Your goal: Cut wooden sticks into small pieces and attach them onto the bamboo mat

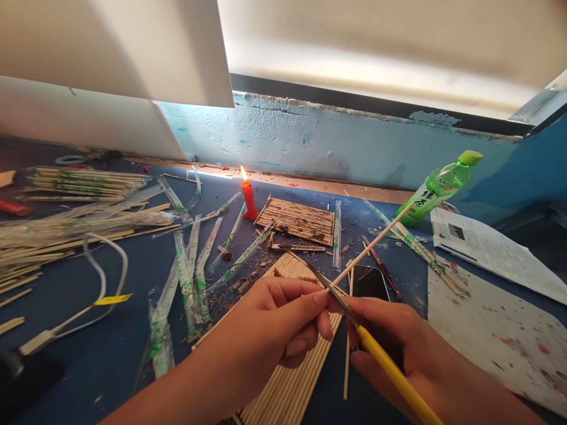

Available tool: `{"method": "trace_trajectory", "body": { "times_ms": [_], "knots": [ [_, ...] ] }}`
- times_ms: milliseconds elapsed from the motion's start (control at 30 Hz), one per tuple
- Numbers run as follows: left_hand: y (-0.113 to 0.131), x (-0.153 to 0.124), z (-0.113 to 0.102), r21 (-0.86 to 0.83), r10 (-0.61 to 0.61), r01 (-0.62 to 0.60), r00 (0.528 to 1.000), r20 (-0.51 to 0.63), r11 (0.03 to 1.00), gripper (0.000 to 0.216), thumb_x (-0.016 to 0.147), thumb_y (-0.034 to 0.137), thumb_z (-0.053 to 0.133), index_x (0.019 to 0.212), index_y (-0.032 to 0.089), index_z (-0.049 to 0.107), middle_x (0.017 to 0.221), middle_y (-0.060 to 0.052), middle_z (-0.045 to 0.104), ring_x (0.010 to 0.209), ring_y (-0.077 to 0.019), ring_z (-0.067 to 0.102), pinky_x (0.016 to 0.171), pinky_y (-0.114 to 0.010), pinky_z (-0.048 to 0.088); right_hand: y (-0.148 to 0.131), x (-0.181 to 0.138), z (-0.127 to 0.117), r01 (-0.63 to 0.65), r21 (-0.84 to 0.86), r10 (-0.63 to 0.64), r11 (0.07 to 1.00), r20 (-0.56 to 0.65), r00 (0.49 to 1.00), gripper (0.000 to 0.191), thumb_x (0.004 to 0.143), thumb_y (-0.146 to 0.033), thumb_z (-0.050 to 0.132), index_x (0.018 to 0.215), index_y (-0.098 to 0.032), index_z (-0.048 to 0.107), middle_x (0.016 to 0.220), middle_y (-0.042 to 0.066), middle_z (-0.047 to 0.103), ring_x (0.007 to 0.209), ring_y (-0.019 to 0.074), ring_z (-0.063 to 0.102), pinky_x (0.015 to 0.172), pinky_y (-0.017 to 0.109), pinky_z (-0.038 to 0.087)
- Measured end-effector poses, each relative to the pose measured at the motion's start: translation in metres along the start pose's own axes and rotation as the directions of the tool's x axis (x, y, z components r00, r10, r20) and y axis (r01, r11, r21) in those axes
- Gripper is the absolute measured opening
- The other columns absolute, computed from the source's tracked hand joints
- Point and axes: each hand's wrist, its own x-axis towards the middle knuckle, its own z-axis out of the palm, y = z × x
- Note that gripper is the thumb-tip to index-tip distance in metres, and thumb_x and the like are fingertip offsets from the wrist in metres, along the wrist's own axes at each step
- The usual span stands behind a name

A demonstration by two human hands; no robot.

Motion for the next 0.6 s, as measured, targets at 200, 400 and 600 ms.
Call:
{"method": "trace_trajectory", "body": {
  "times_ms": [200, 400, 600],
  "knots": [
    [0.0, 0.0, -0.003, -0.01, -0.013, 0.013, 1.0, 0.005, 1.0, 0.031, 0.097, 0.027, 0.066, 0.07, 0.013, 0.071, 0.058, 0.003, 0.054, 0.039, -0.0012, 0.025, 0.037, -0.018, 0.014, -0.012, 0.008, -0.002, -0.002, -0.002, 0.002, 1.0, 0.062, 0.998, 0.058, 0.095, -0.036, 0.07, 0.151, -0.029, 0.057, 0.1, 0.005, 0.076, 0.081, 0.0232, 0.069, 0.069, 0.029, 0.06],
    [0.003, -0.001, -0.001, -0.008, -0.015, 0.015, 1.0, -0.006, 1.0, 0.031, 0.096, 0.026, 0.068, 0.068, 0.014, 0.072, 0.06, 0.002, 0.058, 0.038, -0.0004, 0.03, 0.035, -0.015, 0.017, -0.021, 0.01, -0.007, -0.006, -0.008, 0.006, 1.0, 0.096, 0.995, 0.055, 0.094, -0.039, 0.07, 0.147, -0.028, 0.06, 0.098, 0.005, 0.073, 0.076, 0.0205, 0.066, 0.065, 0.027, 0.058],
    [0.003, 0.0, 0.001, 0.001, -0.009, 0.009, 0.999, -0.032, 1.0, 0.028, 0.093, 0.026, 0.07, 0.068, 0.014, 0.072, 0.058, 0.003, 0.059, 0.037, -0.0006, 0.032, 0.033, -0.014, 0.018, -0.016, 0.01, -0.006, 0.03, -0.042, -0.027, 0.999, 0.057, 0.998, 0.057, 0.093, -0.041, 0.07, 0.147, -0.027, 0.06, 0.09, 0.004, 0.071, 0.07, 0.0198, 0.062, 0.058, 0.026, 0.055]
  ]
}}
